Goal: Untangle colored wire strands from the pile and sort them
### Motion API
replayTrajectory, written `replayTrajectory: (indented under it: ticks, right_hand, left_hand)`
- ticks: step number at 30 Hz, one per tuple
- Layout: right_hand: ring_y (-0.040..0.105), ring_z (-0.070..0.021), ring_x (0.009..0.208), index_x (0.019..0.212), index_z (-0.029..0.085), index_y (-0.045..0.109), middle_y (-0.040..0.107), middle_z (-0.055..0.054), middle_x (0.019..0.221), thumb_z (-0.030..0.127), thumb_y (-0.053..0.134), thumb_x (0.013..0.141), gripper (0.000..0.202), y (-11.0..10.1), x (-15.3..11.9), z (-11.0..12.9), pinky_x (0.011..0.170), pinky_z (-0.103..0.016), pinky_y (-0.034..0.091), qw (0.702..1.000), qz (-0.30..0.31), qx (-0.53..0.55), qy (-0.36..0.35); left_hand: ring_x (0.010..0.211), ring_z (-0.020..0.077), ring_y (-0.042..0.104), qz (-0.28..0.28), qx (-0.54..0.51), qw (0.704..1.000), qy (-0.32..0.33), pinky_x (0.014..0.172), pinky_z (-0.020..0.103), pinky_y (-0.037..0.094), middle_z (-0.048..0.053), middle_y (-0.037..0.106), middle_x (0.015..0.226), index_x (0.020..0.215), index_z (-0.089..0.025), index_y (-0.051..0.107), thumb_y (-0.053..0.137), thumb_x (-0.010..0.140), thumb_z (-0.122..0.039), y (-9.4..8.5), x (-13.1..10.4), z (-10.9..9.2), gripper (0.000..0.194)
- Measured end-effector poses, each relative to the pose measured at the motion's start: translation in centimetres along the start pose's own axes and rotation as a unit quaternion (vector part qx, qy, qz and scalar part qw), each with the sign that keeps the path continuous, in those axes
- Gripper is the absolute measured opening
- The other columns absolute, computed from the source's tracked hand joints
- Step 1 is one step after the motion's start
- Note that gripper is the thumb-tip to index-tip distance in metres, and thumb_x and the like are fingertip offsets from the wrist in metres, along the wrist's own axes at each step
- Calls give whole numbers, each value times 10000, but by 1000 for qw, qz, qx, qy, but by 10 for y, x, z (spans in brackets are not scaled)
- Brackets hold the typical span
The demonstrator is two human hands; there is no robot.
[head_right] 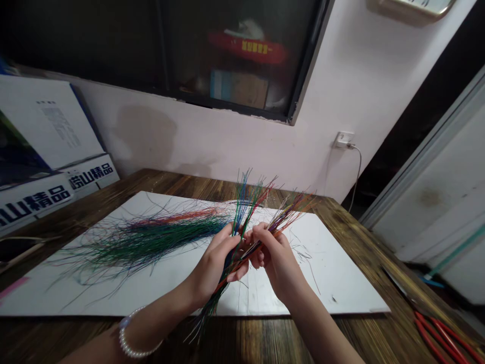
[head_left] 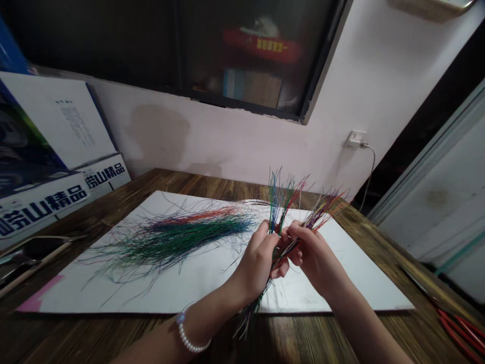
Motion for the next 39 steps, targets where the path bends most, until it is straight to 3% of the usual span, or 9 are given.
replayTrajectory:
  ticks: [9,19,27,32,39]
  right_hand:
    - [368,-49,430,626,165,496,529,27,587,341,607,800,271,6,0,2,408,-175,290,999,32,42,0]
    - [395,-50,397,574,164,487,511,34,558,404,617,785,345,1,1,-1,391,-188,301,1000,3,25,-6]
    - [368,-49,382,565,171,526,533,39,595,307,618,761,256,1,1,2,377,-202,331,997,-6,71,-27]
    - [355,-54,384,567,173,550,517,40,578,328,595,778,266,3,1,3,401,-222,355,996,-6,84,-35]
    - [336,-65,378,544,183,461,432,52,480,363,604,792,338,2,0,-1,356,-193,313,997,-15,70,-22]
  left_hand:
    - [339,62,316,-4,4,1000,6,365,167,230,-76,446,438,775,-218,311,319,832,-177,-1,0,0,71]
    - [344,59,349,-5,-10,1000,0,353,185,221,-61,460,521,730,-224,273,345,810,-192,0,-1,-2,112]
    - [357,68,370,-17,-17,1000,-1,360,171,197,-54,483,523,758,-226,283,356,800,-201,-4,0,2,88]
    - [334,67,362,-20,-35,999,-3,353,169,190,-46,501,498,743,-225,279,382,769,-200,-5,1,1,109]
    - [348,64,385,-8,-1,1000,-6,356,158,237,-51,512,536,782,-225,296,367,808,-206,-1,0,4,78]
Point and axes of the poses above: each hand's wrist, its own x-axis towards the middle knuckle, its own y-axis out of the palm, z = x × y, the point moved 7 cm from there along x, towards the middle knuckle
